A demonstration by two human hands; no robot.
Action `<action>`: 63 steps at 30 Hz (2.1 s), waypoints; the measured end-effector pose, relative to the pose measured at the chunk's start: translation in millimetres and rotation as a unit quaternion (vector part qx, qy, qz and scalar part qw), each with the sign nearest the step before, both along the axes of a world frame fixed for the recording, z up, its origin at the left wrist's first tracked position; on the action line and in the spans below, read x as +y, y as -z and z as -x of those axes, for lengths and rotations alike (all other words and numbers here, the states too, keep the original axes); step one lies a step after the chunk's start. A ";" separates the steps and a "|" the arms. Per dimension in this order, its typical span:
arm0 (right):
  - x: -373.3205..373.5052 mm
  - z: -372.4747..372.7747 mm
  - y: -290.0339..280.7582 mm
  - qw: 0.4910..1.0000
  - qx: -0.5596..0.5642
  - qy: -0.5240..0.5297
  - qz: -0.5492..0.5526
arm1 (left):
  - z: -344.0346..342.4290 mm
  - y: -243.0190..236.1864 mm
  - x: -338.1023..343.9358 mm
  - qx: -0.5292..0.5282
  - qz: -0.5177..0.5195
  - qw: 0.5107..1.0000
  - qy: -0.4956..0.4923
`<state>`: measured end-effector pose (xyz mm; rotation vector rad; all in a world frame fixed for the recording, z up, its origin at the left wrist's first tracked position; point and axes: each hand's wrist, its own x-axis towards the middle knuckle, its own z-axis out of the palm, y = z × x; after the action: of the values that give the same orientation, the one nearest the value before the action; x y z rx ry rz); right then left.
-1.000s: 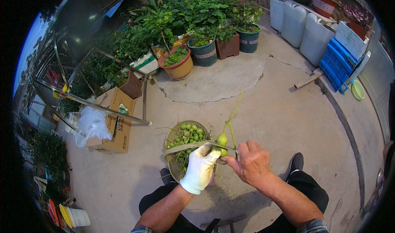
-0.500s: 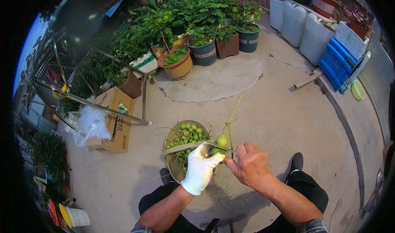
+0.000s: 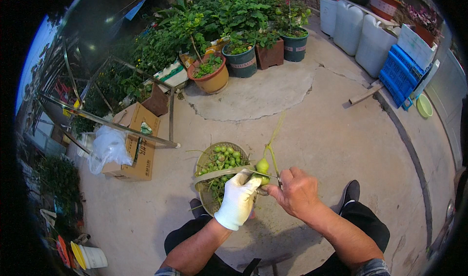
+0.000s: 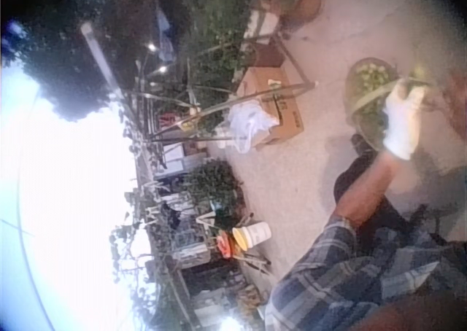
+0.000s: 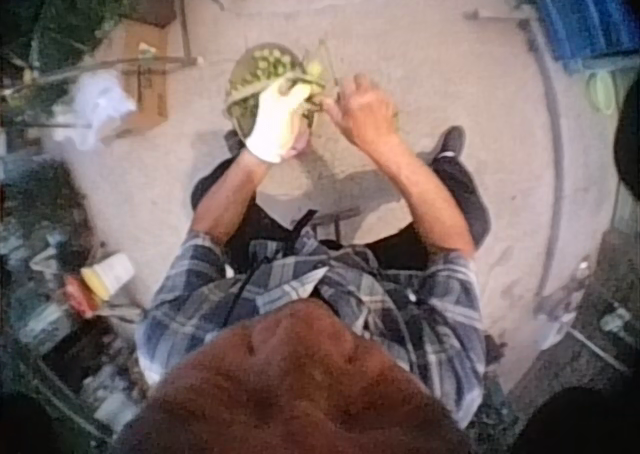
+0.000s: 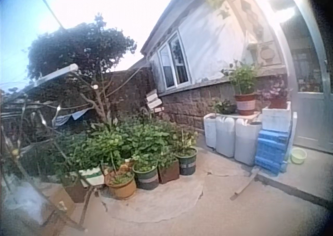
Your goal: The person sits cross-legged and uses a knife to peel the skin off small green fruits held in the left hand. The peeled fruits are placed into a basket on the floor.
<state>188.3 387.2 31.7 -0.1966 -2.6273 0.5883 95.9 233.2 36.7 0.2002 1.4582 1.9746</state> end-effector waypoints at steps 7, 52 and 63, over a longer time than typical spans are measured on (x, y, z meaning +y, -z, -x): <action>9.3 4.7 -12.8 0.966 0.098 0.049 0.235 | 8.1 7.3 -5.9 -0.185 -0.188 0.964 0.034; 8.4 -2.3 9.7 1.000 0.023 -0.008 0.015 | -16.3 -6.0 4.9 -0.124 -0.060 0.990 0.019; 10.3 -2.6 3.7 0.999 0.038 0.013 0.006 | -13.1 -11.3 4.0 -0.130 -0.039 0.990 0.035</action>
<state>190.9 397.5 28.0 -0.2072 -2.5453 0.5905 109.0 237.2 48.0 0.0264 1.1946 1.9204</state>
